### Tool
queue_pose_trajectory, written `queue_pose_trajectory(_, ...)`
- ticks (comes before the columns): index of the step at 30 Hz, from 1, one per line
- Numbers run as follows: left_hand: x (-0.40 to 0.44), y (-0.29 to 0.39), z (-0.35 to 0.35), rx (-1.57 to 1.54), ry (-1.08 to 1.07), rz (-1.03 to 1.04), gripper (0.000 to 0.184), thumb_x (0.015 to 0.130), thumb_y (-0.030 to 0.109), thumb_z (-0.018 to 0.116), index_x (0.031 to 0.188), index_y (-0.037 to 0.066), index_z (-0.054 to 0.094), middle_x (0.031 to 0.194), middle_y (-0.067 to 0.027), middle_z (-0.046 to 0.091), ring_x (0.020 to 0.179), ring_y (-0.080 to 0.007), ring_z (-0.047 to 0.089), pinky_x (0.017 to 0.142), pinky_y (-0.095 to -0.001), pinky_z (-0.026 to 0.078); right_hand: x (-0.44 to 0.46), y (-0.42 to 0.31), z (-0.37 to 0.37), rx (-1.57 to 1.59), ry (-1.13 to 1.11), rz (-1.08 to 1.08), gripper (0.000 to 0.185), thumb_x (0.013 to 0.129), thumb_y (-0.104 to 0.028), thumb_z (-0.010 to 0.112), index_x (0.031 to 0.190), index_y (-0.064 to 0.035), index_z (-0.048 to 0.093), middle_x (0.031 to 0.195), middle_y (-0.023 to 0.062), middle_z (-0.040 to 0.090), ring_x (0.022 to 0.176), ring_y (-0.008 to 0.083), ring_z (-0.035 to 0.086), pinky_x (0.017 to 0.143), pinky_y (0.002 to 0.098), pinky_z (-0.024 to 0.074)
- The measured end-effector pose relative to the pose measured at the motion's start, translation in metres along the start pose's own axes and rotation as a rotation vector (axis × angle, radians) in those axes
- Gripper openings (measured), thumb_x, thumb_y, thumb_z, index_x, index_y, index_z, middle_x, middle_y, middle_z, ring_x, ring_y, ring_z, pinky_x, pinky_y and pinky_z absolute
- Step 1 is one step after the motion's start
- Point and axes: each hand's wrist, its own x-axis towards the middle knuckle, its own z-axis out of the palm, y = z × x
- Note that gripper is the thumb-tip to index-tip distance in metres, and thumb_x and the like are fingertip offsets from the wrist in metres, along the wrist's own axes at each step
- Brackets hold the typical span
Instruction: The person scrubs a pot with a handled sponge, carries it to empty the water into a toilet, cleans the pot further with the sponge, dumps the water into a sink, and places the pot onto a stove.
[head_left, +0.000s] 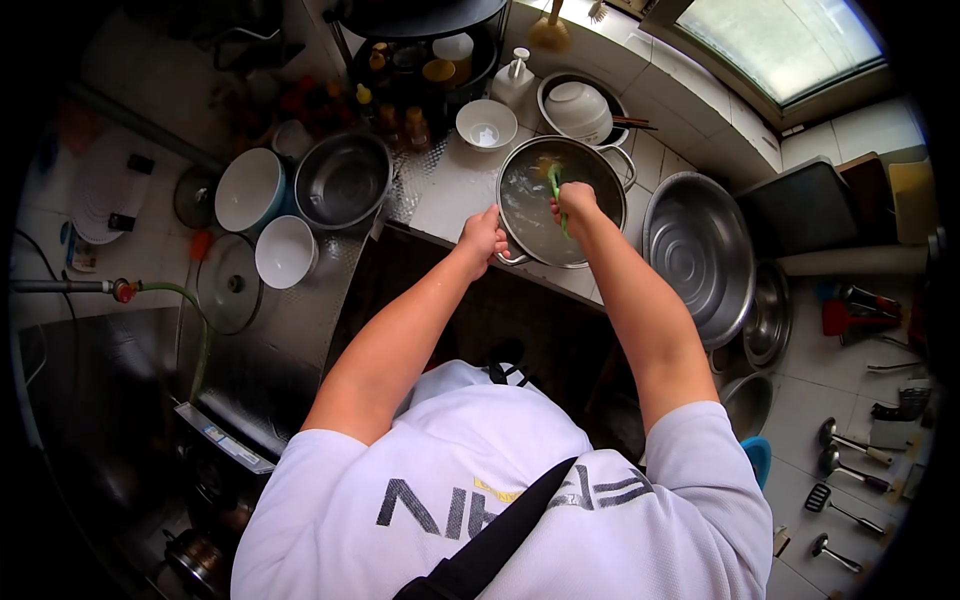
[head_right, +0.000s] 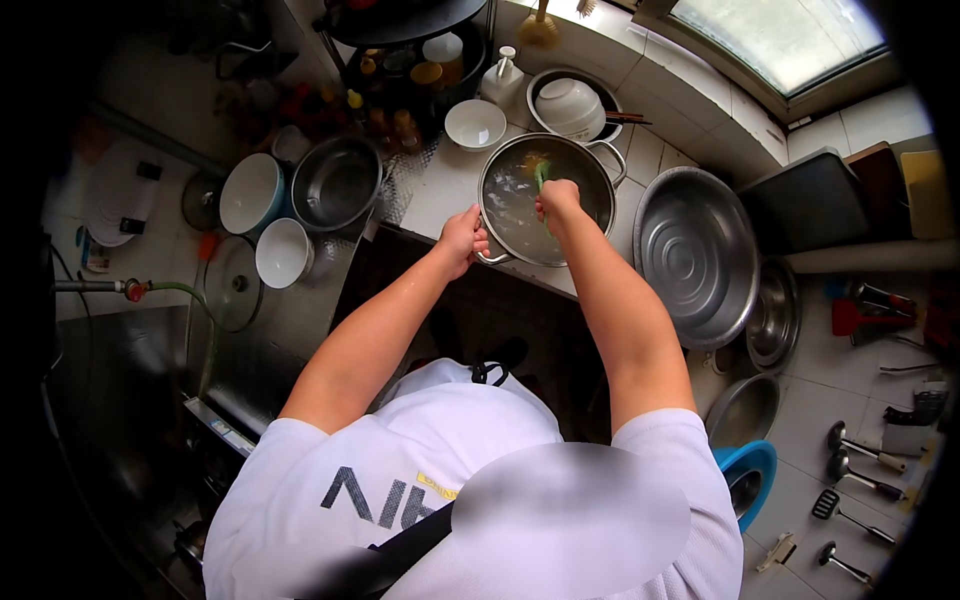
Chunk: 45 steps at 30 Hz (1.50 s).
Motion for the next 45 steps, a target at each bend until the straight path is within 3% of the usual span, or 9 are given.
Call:
queue_pose_trajectory(15,0.007,-0.005,-0.005,0.007,-0.007,-0.006,0.035,0.101,0.041,0.034,0.081,0.013,0.041,0.058,0.0029,0.036,0.041,-0.0087,0.036,0.045,-0.0288,0.043,-0.029,-0.034,-0.044,-1.354,-0.676,-0.337,0.020,0.081,-0.016,0.058,0.095,-0.0064,0.069,0.078,0.0054,0.067,0.057,0.0167,0.061,0.051,0.0318,0.0512)
queue_pose_trajectory(19,0.000,0.001,0.000,-0.007,-0.005,-0.003,0.036,0.101,0.039,0.036,0.074,0.015,0.036,0.056,0.0036,0.033,0.041,-0.0087,0.033,0.048,-0.0303,0.047,-0.044,-0.052,-0.055,-1.680,-0.560,-0.118,0.022,0.077,-0.016,0.060,0.094,-0.0082,0.071,0.088,0.0084,0.071,0.074,0.0209,0.068,0.070,0.0355,0.0558)
queue_pose_trajectory(22,-0.001,0.002,0.000,-0.024,0.000,-0.005,0.036,0.101,0.039,0.036,0.075,0.015,0.037,0.056,0.0036,0.033,0.041,-0.0089,0.033,0.048,-0.0303,0.048,-0.013,-0.045,-0.072,-2.037,-0.422,-0.557,0.023,0.076,-0.016,0.060,0.094,-0.0096,0.073,0.097,0.0119,0.071,0.086,0.0265,0.069,0.075,0.0378,0.0552)
queue_pose_trajectory(26,-0.002,0.003,0.003,-0.039,0.015,-0.026,0.035,0.101,0.039,0.036,0.076,0.014,0.038,0.057,0.0036,0.033,0.042,-0.0091,0.033,0.048,-0.0306,0.048,-0.032,-0.059,-0.061,-2.035,0.011,-0.649,0.021,0.082,-0.016,0.056,0.095,-0.0106,0.072,0.103,0.0133,0.070,0.095,0.0248,0.068,0.074,0.0367,0.0544)
queue_pose_trajectory(29,-0.002,0.003,0.002,-0.029,0.004,-0.017,0.034,0.101,0.038,0.036,0.077,0.014,0.038,0.056,0.0037,0.033,0.042,-0.0091,0.034,0.049,-0.0309,0.048,-0.014,-0.063,-0.051,-2.025,0.093,-0.795,0.017,0.079,-0.018,0.058,0.091,-0.0122,0.068,0.091,0.0115,0.069,0.084,0.0262,0.068,0.068,0.0394,0.0523)
queue_pose_trajectory(32,-0.002,0.003,0.001,-0.023,-0.007,-0.021,0.034,0.101,0.038,0.035,0.078,0.014,0.038,0.056,0.0039,0.033,0.042,-0.0089,0.034,0.049,-0.0308,0.048,0.002,-0.054,-0.041,-1.936,0.247,-1.279,0.016,0.081,-0.019,0.056,0.094,-0.0133,0.064,0.089,0.0083,0.065,0.088,0.0240,0.066,0.070,0.0366,0.0498)
queue_pose_trajectory(38,0.000,0.001,0.000,-0.032,-0.021,-0.012,0.033,0.101,0.038,0.035,0.081,0.013,0.040,0.057,0.0042,0.033,0.042,-0.0084,0.034,0.049,-0.0299,0.048,-0.008,-0.053,-0.007,-1.859,-0.066,-1.705,0.012,0.082,-0.020,0.055,0.091,-0.0151,0.061,0.088,0.0028,0.059,0.087,0.0196,0.060,0.073,0.0331,0.0462)
queue_pose_trajectory(41,-0.001,0.000,0.000,-0.007,-0.010,0.000,0.032,0.101,0.038,0.035,0.082,0.013,0.040,0.057,0.0040,0.034,0.042,-0.0084,0.034,0.049,-0.0298,0.047,-0.010,-0.051,-0.005,-1.860,-0.139,-1.740,0.014,0.082,-0.022,0.056,0.093,-0.0172,0.063,0.090,0.0030,0.059,0.087,0.0204,0.061,0.072,0.0333,0.0480)
queue_pose_trajectory(45,0.000,0.001,-0.001,-0.025,-0.017,-0.011,0.032,0.101,0.038,0.036,0.085,0.012,0.043,0.059,0.0033,0.036,0.042,-0.0087,0.036,0.048,-0.0297,0.047,-0.005,-0.052,-0.017,-1.883,0.019,-1.376,0.016,0.085,-0.021,0.054,0.095,-0.0150,0.066,0.093,0.0063,0.061,0.092,0.0241,0.062,0.072,0.0368,0.0523)
